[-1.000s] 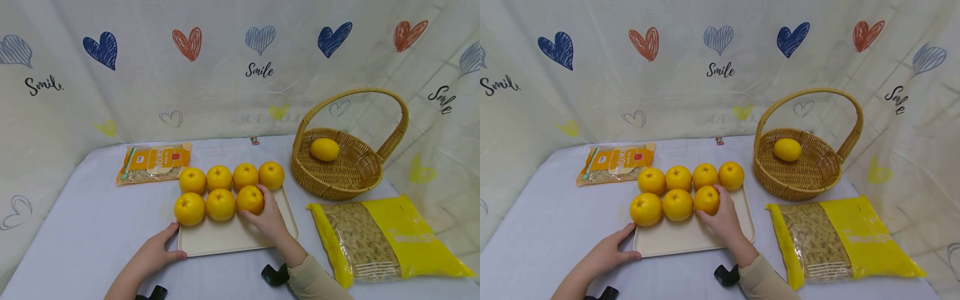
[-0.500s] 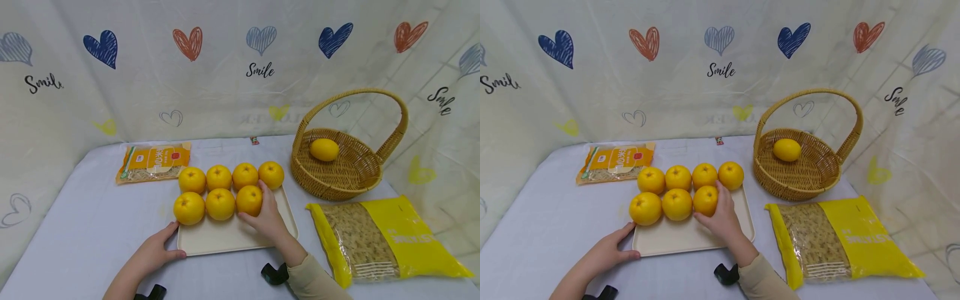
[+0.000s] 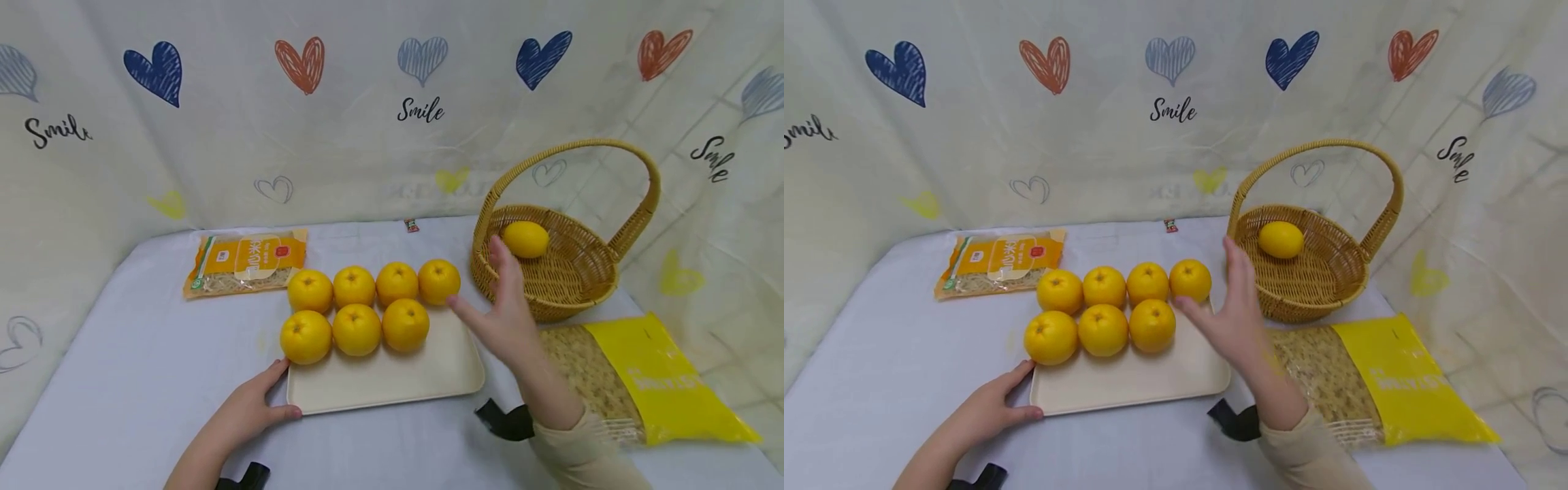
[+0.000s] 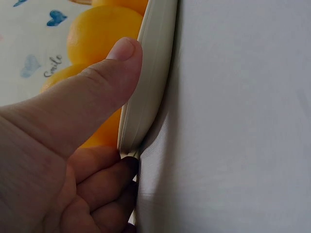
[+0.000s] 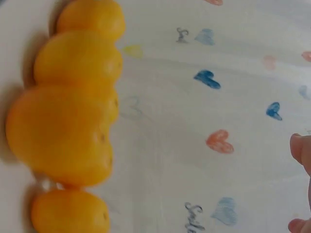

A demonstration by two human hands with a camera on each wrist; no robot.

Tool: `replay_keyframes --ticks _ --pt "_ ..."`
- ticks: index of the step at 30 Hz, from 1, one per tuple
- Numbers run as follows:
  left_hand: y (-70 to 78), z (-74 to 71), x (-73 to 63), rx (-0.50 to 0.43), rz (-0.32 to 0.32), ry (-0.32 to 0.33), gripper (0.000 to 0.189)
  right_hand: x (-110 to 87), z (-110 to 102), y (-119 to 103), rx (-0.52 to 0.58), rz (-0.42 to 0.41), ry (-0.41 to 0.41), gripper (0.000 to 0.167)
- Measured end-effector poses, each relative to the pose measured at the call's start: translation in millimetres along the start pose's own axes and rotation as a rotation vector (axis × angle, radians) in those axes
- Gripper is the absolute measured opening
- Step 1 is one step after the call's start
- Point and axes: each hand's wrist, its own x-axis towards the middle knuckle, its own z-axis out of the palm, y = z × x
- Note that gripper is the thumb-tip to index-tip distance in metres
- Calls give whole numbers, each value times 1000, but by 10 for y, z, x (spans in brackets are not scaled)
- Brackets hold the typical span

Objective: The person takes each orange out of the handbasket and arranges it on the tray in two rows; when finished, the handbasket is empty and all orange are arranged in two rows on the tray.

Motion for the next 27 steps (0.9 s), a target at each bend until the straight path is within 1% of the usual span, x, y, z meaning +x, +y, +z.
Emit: replay_keyframes --ticks 1,3,6,9,11,14,18,22,27 --pt "0 -4 -1 0 2 1 105 69 -129 13 -22 -13 16 92" --pt "-1 -5 1 1 8 2 105 215 -382 91 -108 -19 26 91" --pt "-5 -3 -4 1 7 -1 105 439 -680 327 -274 17 10 89" --pt "-5 -5 -6 3 0 2 105 634 -850 631 -443 88 -41 91" --pt "-3 -7 -3 6 1 6 105 741 -907 826 -501 142 -89 93" --pt "-2 1 9 12 12 8 105 863 -962 1084 -524 190 -169 96" --pt "-11 26 21 -1 2 4 106 981 -988 1339 -494 198 -264 96" --pt "-24 41 23 -18 -6 5 106 1054 -977 1509 -457 172 -324 95" --pt "-19 31 8 -8 4 8 105 1074 -936 1640 -477 150 -379 95"
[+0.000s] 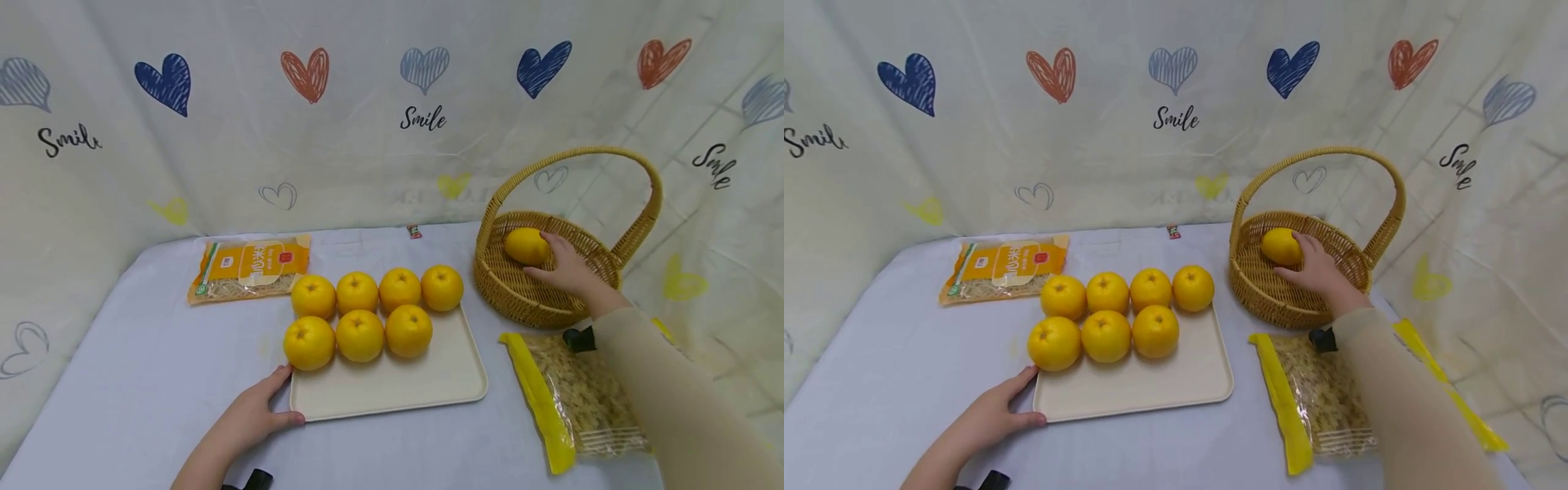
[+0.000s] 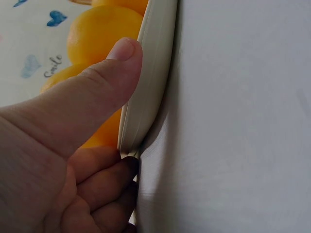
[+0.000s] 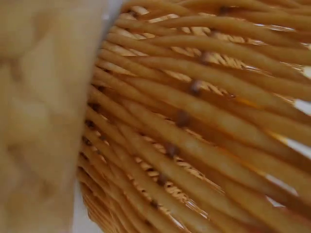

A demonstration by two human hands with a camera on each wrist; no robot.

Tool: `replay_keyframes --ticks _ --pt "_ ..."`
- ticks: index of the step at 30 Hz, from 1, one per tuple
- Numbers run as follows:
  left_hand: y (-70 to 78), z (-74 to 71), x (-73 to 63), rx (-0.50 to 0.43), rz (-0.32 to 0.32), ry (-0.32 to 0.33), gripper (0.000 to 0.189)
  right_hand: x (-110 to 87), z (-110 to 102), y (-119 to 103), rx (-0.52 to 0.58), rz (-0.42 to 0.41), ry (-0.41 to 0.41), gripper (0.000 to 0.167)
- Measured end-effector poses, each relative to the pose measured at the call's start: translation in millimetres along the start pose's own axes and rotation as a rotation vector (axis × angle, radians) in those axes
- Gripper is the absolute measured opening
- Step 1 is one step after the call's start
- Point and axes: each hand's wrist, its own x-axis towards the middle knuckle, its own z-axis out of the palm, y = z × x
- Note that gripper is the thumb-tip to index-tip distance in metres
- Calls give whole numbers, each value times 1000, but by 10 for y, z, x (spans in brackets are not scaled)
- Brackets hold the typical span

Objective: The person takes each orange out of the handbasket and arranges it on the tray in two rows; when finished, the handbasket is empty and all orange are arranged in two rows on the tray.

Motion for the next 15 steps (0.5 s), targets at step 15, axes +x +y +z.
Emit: replay_keyframes --ticks 15 --pt "-32 5 29 -21 7 16 104 232 104 71 -72 -34 -24 94"
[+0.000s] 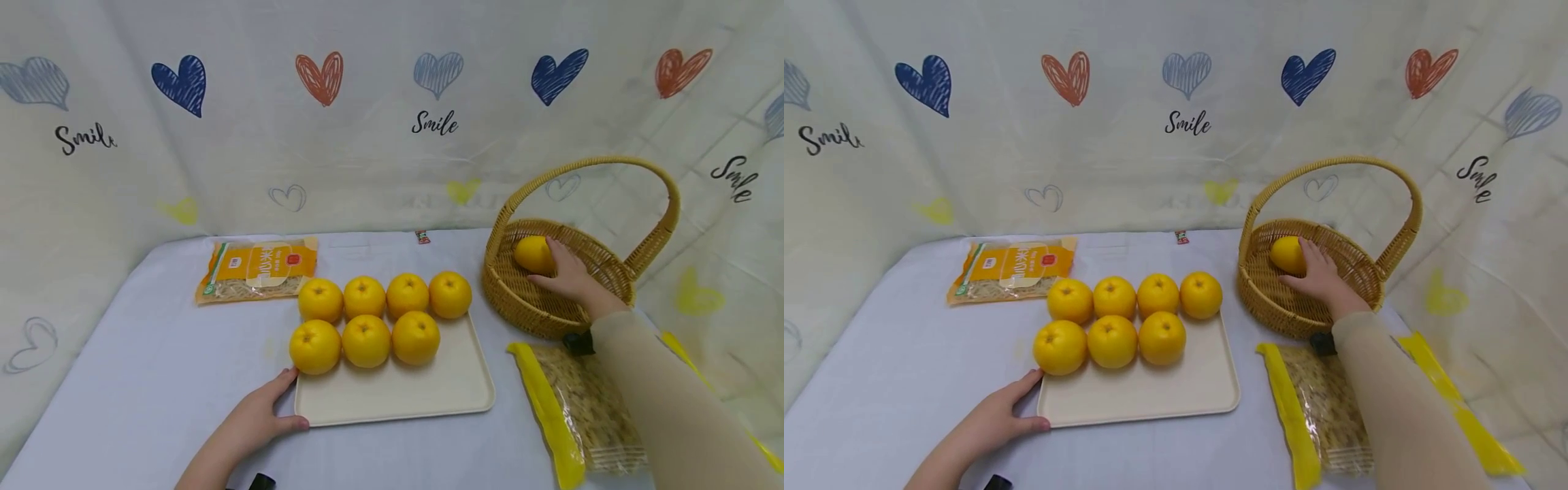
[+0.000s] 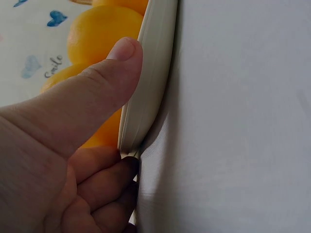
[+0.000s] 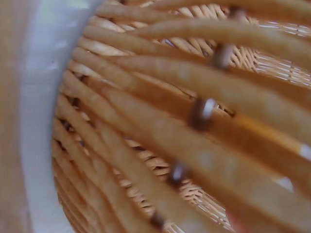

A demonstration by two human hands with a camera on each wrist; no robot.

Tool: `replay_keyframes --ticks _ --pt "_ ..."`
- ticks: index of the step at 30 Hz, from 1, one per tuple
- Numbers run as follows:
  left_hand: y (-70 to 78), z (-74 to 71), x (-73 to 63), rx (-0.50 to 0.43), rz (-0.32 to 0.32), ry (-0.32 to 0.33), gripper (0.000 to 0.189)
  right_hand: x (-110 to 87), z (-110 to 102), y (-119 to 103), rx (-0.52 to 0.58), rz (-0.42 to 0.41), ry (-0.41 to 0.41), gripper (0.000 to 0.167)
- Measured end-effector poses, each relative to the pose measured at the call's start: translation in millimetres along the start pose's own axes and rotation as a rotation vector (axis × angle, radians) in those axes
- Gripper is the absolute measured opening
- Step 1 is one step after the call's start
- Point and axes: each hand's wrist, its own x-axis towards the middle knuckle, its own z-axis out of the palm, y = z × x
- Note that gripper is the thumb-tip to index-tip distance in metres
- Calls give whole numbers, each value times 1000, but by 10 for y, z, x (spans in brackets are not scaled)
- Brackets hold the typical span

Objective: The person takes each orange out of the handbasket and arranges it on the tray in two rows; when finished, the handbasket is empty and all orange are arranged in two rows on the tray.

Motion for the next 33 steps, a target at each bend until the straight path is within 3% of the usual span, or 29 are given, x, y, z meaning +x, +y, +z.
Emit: replay_keyframes --ticks 7,14,22,33 --pt "-13 8 16 -3 1 2 105 -35 8 -47 140 100 3 90" --pt "-9 3 14 -1 1 2 105 -15 32 11 150 141 49 79" --pt "5 -3 2 0 2 1 104 4 64 62 137 94 95 63" --pt "2 -2 5 6 1 3 105 38 51 86 92 105 41 84"
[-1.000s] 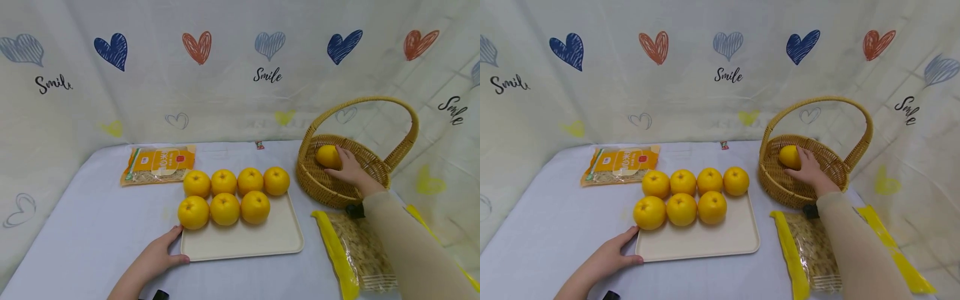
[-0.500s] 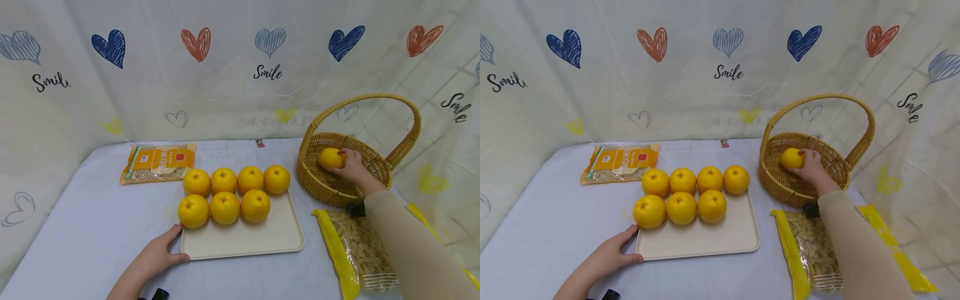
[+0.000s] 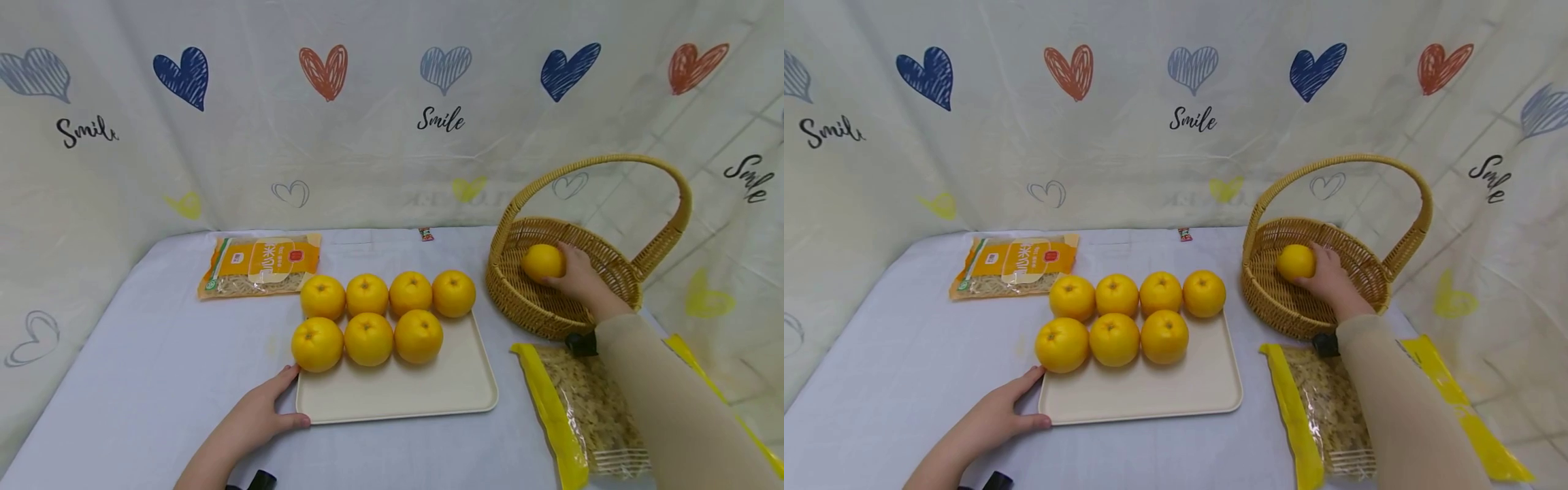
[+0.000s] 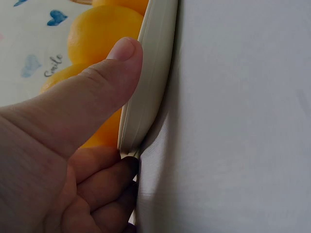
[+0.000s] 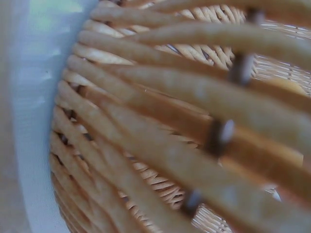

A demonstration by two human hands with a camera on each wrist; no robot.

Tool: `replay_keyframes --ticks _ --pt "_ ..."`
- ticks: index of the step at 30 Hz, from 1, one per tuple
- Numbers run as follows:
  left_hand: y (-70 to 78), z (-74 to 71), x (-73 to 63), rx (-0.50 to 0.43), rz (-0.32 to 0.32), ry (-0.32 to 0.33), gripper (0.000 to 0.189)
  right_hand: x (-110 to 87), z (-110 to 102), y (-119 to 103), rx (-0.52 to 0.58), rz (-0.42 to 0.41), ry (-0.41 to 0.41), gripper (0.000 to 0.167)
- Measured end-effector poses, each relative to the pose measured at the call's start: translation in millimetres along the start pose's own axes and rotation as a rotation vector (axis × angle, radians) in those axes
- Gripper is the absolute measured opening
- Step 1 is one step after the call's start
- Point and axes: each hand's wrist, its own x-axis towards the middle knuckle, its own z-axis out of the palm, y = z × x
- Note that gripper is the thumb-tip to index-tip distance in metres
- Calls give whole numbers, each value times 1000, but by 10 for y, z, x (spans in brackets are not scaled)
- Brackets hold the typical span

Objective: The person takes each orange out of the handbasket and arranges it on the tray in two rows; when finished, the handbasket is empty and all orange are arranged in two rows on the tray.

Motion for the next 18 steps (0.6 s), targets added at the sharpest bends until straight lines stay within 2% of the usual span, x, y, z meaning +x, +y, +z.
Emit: replay_keyframes --ticks 4,12,18 --pt "2 -2 -1 -2 6 3 105 -10 -11 -4 7 17 -26 82" --pt "9 -4 -12 -6 2 -5 103 -2 2 -7 32 -24 -22 81" --pt "25 -16 -19 -4 -10 -4 104 -63 -38 -55 87 16 -2 88"
